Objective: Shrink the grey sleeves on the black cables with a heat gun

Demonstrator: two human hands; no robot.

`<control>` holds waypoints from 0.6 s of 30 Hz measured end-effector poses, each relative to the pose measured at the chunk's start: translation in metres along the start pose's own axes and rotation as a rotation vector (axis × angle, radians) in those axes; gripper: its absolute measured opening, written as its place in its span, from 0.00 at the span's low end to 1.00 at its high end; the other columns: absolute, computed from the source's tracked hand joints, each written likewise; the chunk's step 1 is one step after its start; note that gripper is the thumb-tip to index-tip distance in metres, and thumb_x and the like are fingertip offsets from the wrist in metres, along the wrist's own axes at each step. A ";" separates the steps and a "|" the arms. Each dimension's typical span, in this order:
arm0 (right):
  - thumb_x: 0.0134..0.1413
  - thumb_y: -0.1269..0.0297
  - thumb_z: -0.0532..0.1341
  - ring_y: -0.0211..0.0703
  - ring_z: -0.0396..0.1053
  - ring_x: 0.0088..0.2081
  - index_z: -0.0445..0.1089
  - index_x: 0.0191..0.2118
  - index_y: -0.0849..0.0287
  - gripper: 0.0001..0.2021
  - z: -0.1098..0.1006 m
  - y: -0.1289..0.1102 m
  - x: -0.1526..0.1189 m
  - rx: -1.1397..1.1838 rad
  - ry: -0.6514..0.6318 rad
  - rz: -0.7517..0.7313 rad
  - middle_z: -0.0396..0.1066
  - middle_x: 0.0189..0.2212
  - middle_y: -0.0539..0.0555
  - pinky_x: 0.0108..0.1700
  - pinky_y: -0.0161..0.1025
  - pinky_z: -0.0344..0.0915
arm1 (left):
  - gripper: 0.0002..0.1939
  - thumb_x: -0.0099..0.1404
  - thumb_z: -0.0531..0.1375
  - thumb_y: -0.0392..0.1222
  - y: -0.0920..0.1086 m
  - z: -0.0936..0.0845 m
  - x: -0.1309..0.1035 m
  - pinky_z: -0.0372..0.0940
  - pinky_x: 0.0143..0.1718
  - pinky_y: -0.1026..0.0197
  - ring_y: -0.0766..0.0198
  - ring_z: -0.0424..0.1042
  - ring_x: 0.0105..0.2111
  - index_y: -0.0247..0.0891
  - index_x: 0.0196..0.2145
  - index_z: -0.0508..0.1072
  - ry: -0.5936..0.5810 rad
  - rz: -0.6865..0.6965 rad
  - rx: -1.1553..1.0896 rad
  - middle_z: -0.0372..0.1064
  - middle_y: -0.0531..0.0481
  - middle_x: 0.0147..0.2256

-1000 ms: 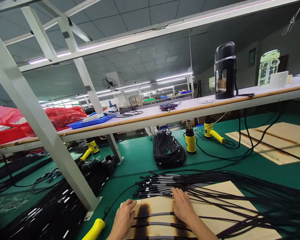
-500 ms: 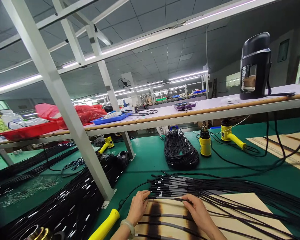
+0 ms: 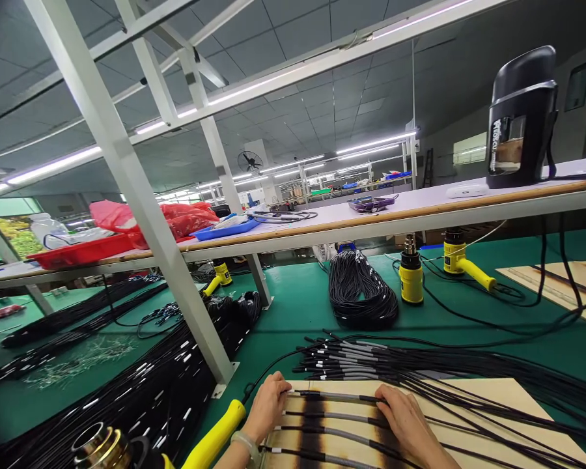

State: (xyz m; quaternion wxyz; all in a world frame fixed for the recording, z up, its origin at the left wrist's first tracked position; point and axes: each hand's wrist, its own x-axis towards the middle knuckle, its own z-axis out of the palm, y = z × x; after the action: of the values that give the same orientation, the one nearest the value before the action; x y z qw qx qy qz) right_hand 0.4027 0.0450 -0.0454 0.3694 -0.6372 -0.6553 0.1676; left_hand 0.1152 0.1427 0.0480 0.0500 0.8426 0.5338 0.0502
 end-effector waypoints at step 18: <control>0.51 0.71 0.47 0.45 0.65 0.36 0.62 0.32 0.54 0.08 0.018 -0.006 0.010 -0.028 -0.031 -0.061 0.68 0.33 0.52 0.39 0.40 0.57 | 0.14 0.59 0.48 0.32 -0.016 0.001 -0.003 0.55 0.40 0.63 0.63 0.65 0.37 0.35 0.29 0.73 -0.013 -0.084 -0.102 0.64 0.48 0.33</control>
State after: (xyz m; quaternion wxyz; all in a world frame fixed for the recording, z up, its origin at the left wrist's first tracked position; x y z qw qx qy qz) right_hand 0.3870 0.0583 -0.0509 0.3551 -0.6192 -0.6825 0.1571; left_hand 0.0995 0.1472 0.0447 0.0985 0.8163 0.5649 0.0696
